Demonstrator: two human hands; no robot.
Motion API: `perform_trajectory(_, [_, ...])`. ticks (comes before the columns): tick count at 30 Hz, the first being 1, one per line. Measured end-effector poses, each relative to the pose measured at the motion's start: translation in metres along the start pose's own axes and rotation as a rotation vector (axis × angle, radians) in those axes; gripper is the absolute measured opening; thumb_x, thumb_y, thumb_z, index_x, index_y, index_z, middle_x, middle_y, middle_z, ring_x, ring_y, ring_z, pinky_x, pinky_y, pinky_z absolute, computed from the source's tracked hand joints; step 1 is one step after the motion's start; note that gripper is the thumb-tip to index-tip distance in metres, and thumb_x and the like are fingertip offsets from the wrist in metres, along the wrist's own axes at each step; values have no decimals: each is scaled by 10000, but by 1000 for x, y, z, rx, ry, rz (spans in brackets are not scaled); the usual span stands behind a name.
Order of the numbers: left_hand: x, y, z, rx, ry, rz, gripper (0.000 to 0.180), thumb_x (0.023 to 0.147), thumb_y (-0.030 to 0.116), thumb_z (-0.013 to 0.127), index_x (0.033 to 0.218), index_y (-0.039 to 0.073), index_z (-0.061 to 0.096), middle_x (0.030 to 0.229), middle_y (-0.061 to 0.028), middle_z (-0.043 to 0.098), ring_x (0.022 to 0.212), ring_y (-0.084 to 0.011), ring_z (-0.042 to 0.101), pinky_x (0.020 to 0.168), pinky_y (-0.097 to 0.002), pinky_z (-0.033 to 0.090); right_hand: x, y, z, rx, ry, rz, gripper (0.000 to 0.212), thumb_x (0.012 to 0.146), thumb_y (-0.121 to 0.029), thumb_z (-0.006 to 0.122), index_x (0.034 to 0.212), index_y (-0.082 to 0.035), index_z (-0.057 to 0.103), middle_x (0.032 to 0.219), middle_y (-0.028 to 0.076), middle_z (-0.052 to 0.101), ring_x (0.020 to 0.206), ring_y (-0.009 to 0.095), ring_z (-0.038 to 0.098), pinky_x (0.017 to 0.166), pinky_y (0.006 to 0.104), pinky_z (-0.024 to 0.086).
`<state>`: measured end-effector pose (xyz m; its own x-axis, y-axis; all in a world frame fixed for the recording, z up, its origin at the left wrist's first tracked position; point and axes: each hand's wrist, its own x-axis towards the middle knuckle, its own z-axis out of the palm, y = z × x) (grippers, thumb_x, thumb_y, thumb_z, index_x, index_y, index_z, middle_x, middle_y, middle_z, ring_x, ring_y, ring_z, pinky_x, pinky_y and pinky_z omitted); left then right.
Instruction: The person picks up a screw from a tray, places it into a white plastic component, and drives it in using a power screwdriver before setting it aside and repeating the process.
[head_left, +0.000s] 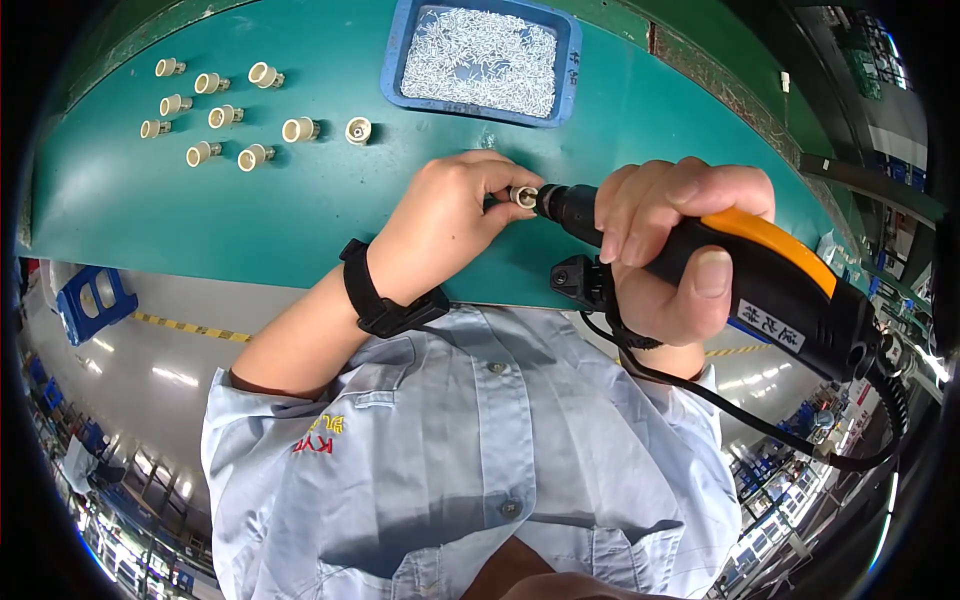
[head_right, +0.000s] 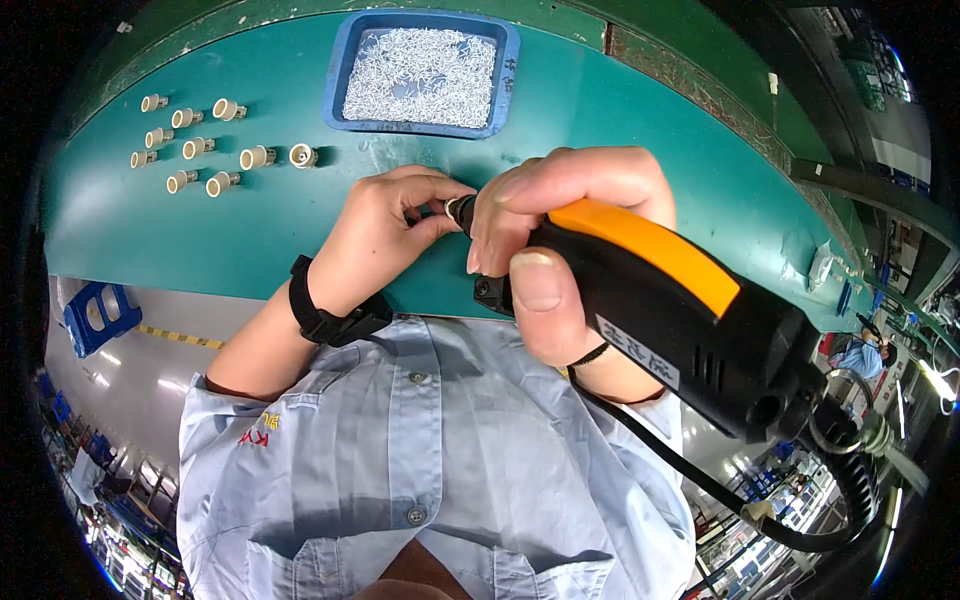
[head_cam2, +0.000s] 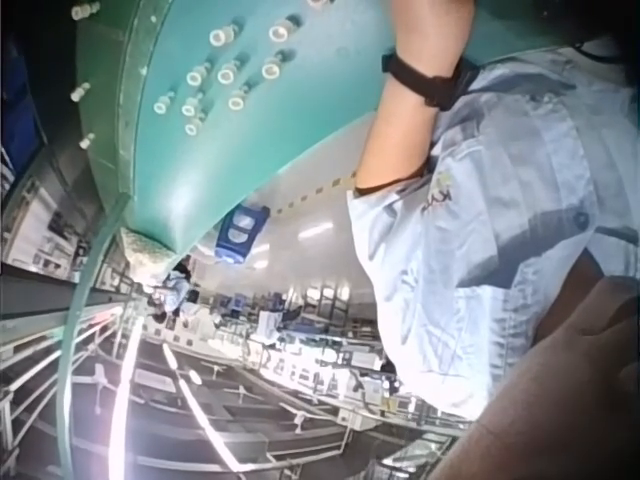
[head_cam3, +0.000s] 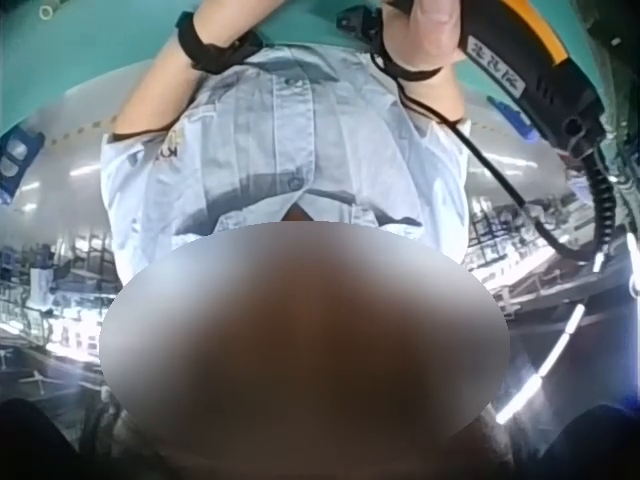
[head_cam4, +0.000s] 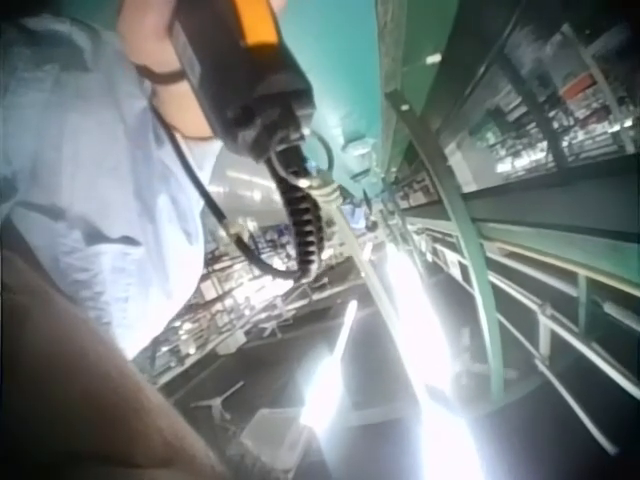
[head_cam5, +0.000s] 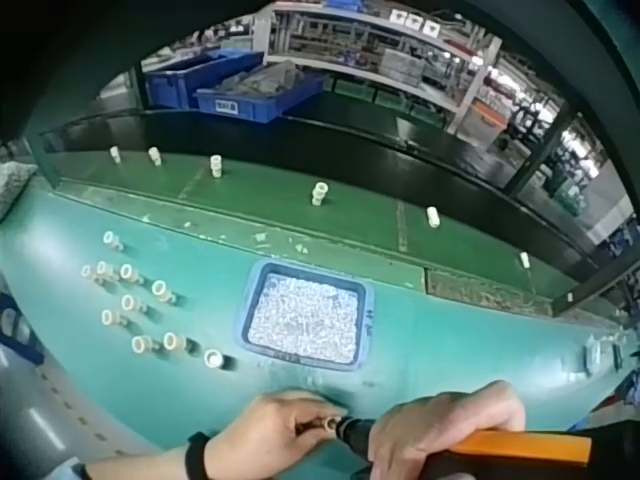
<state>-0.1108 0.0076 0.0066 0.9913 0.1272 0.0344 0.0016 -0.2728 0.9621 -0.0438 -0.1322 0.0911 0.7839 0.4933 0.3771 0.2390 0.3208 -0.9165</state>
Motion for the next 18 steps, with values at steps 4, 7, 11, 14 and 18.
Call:
perform_trajectory(4, [0,1,0,-2,0,9,227,706,-16,707,930,16,686,842,-127,653,723,-282,643,640,-340,514,4,-2,-1,3,-58,16,359,892,-384,600,957,-62,456,612,18,484,478,136,465,509,299,398])
perform_trajectory(7, [0,-1,0,13,8,20,217,707,-2,708,921,22,686,841,-122,653,729,-291,638,643,-347,509,5,-3,2,-13,-77,34,355,889,-379,610,941,-66,453,614,18,489,480,135,470,507,300,402])
perform_trajectory(11, [1,-2,-1,11,19,29,200,711,18,710,909,29,689,843,-118,653,734,-302,633,649,-356,506,7,0,7,-22,-98,38,359,889,-383,616,928,-68,448,616,14,495,482,135,477,503,299,401])
perform_trajectory(14, [0,-2,-2,27,18,58,198,715,23,706,911,32,685,839,-117,649,735,-311,628,650,-367,506,6,5,2,19,-155,2,328,888,-324,627,953,-57,449,646,28,514,528,137,503,531,297,428])
perform_trajectory(18, [-3,2,-3,141,23,142,186,735,26,678,920,25,658,825,-125,634,740,-333,620,647,-390,505,8,4,-7,145,-239,-38,301,885,-216,653,1026,-39,456,700,50,548,606,139,546,579,294,474])
